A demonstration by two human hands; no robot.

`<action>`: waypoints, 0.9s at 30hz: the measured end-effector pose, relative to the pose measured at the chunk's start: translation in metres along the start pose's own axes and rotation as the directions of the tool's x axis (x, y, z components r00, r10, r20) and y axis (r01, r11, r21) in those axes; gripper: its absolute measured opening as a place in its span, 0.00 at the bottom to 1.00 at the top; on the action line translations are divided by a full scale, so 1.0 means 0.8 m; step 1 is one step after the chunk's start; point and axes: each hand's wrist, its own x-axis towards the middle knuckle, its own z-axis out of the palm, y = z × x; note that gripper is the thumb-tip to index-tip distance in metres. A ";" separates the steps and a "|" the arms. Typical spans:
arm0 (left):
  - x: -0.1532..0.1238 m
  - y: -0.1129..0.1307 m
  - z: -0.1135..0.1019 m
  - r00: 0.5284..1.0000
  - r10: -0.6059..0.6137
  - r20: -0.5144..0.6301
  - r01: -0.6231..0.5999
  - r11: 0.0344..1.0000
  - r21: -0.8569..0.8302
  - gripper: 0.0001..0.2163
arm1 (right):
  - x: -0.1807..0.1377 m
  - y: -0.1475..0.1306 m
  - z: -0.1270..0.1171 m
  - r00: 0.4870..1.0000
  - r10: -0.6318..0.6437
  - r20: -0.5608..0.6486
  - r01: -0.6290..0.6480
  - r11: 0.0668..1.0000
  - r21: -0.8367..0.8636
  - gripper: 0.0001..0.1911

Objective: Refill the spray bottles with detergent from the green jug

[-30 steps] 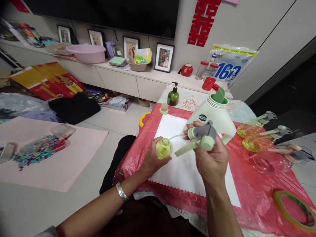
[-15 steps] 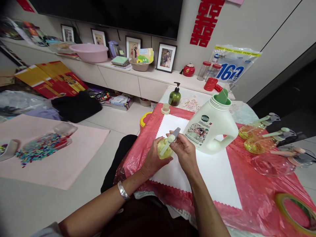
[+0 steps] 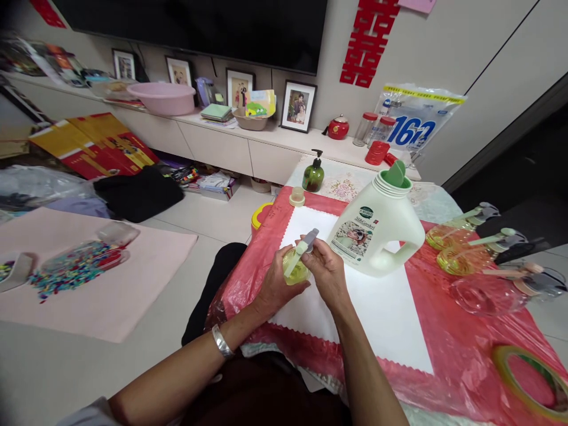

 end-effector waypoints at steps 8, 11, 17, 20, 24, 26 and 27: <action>0.000 0.001 -0.002 1.000 0.006 0.004 -0.006 1.000 0.017 0.43 | 0.012 -0.022 -0.005 1.000 -0.010 0.010 0.011 0.999 -0.036 0.25; 0.000 0.000 -0.002 1.000 0.002 0.007 -0.002 1.000 0.027 0.43 | 0.018 -0.030 -0.003 1.000 -0.009 0.026 0.010 0.999 -0.054 0.26; 0.000 -0.007 0.001 1.000 0.001 0.000 -0.001 1.000 0.027 0.44 | 0.019 -0.026 -0.002 0.997 0.026 0.074 -0.022 0.998 -0.054 0.25; 0.000 -0.008 0.001 1.000 0.011 -0.001 -0.011 0.999 0.033 0.44 | 0.015 -0.018 -0.004 0.996 0.029 0.080 -0.026 0.999 -0.042 0.24; -0.001 -0.006 0.000 1.000 0.018 0.002 -0.018 0.999 0.035 0.43 | 0.006 -0.008 -0.006 0.996 0.021 0.084 -0.018 0.999 -0.039 0.23; -0.001 -0.004 -0.001 1.000 0.024 0.015 -0.024 1.000 0.014 0.43 | 0.002 -0.002 -0.007 0.997 0.014 0.073 -0.011 0.999 -0.042 0.23; -0.001 -0.004 0.000 0.999 0.029 0.016 -0.030 1.000 0.005 0.43 | 0.001 0.000 -0.007 0.998 0.010 0.066 -0.007 0.999 -0.046 0.24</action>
